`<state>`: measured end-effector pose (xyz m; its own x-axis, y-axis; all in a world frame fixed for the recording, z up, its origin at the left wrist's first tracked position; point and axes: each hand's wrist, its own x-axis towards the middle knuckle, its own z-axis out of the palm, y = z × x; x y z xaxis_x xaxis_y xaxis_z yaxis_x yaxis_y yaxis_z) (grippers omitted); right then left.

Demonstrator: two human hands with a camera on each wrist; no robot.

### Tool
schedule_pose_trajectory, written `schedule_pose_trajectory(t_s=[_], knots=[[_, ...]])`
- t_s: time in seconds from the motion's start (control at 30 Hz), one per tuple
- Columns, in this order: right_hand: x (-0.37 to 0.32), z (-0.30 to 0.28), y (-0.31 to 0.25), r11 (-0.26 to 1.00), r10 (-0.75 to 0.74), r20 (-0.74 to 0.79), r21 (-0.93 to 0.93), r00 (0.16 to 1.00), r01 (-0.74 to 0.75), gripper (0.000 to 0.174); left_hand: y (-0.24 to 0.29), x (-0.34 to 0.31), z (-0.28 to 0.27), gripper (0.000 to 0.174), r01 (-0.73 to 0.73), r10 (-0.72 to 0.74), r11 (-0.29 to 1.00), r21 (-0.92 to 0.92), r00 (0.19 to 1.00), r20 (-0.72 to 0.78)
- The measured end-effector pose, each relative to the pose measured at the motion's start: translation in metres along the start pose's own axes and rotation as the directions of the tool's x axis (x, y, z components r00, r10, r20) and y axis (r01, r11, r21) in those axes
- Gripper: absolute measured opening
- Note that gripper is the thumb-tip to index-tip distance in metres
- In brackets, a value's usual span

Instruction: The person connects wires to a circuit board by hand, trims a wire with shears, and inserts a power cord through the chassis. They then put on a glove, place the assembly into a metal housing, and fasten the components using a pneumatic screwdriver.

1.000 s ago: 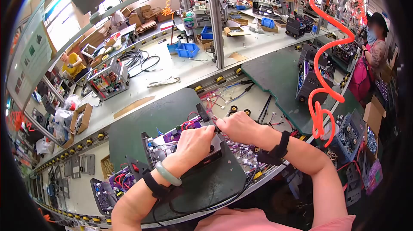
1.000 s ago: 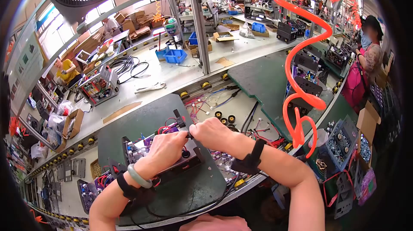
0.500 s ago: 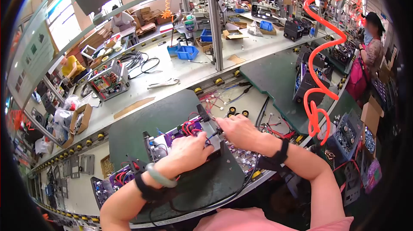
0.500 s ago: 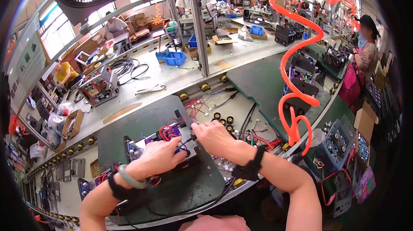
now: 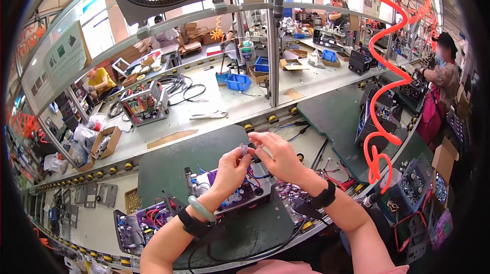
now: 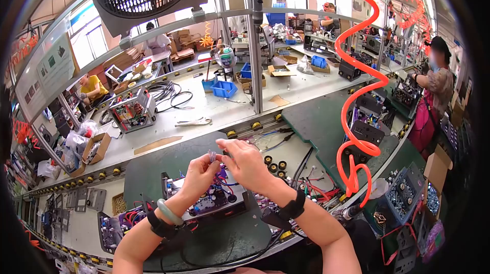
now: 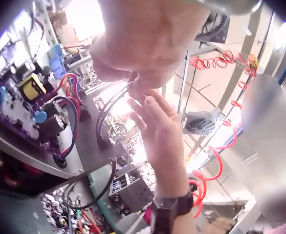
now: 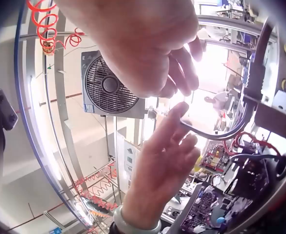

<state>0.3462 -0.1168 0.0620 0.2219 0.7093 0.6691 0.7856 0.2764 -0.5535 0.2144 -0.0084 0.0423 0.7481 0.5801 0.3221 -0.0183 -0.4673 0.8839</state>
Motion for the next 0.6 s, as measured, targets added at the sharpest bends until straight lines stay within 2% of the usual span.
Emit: schedule_pose_trajectory(t_s=[0.03,0.1,0.13,0.17,0.27,0.33,0.37,0.43,0.47,0.5,0.53,0.6], knots=[[0.0,0.002,0.003,1.0,0.0,-0.003,-0.004,1.0,0.0,0.035,-0.002,0.002,0.003,0.019,0.089,-0.088,0.992,-0.09,0.996,0.009],[-0.003,0.008,0.009,0.971,-0.139,0.045,-0.189,0.989,0.145,0.038,-0.006,0.002,0.009,0.015,0.069,-0.067,0.991,-0.11,0.997,0.024],[-0.005,0.008,0.007,0.991,-0.054,0.084,-0.118,0.995,0.064,0.039,-0.006,0.001,0.01,0.015,0.053,-0.054,0.998,-0.046,0.999,-0.005],[-0.006,0.008,0.009,0.991,-0.053,0.084,-0.117,0.995,0.063,0.039,-0.004,0.001,0.011,0.016,0.038,-0.037,0.999,0.019,0.999,-0.034],[-0.005,0.0,0.014,0.993,-0.048,0.061,-0.104,0.997,0.054,0.03,0.001,-0.001,0.014,0.02,0.063,-0.071,0.993,-0.096,0.993,-0.091],[-0.001,-0.012,0.012,0.924,-0.198,0.054,-0.324,0.979,0.204,0.019,0.003,-0.002,0.012,0.02,0.056,-0.073,0.986,-0.154,0.992,-0.105],[0.0,-0.013,0.016,0.926,-0.19,0.054,-0.322,0.98,0.197,0.019,0.008,-0.001,0.009,0.02,-0.001,0.002,1.0,0.018,0.996,-0.086],[-0.002,-0.01,0.03,0.896,-0.15,0.158,-0.396,0.976,0.202,0.016,0.003,0.006,0.007,0.021,-0.113,0.137,0.949,0.294,0.989,-0.062],[-0.004,-0.006,0.037,0.912,-0.047,0.228,-0.388,0.973,0.135,0.016,-0.006,0.011,0.007,0.021,-0.118,0.136,0.922,0.37,0.99,-0.025],[-0.008,0.003,0.043,0.915,-0.039,0.234,-0.383,0.971,0.129,0.016,-0.012,0.013,0.006,0.021,-0.127,0.135,0.887,0.444,0.991,0.014],[-0.011,0.013,0.048,0.933,-0.009,0.159,-0.354,0.987,0.066,0.017,-0.013,0.012,0.003,0.021,-0.12,0.126,0.888,0.443,0.992,0.015],[-0.019,0.03,0.063,0.959,-0.008,-0.026,-0.282,1.0,0.0,0.029,-0.013,0.012,-0.002,0.02,-0.012,-0.099,0.589,0.808,0.991,0.087]])
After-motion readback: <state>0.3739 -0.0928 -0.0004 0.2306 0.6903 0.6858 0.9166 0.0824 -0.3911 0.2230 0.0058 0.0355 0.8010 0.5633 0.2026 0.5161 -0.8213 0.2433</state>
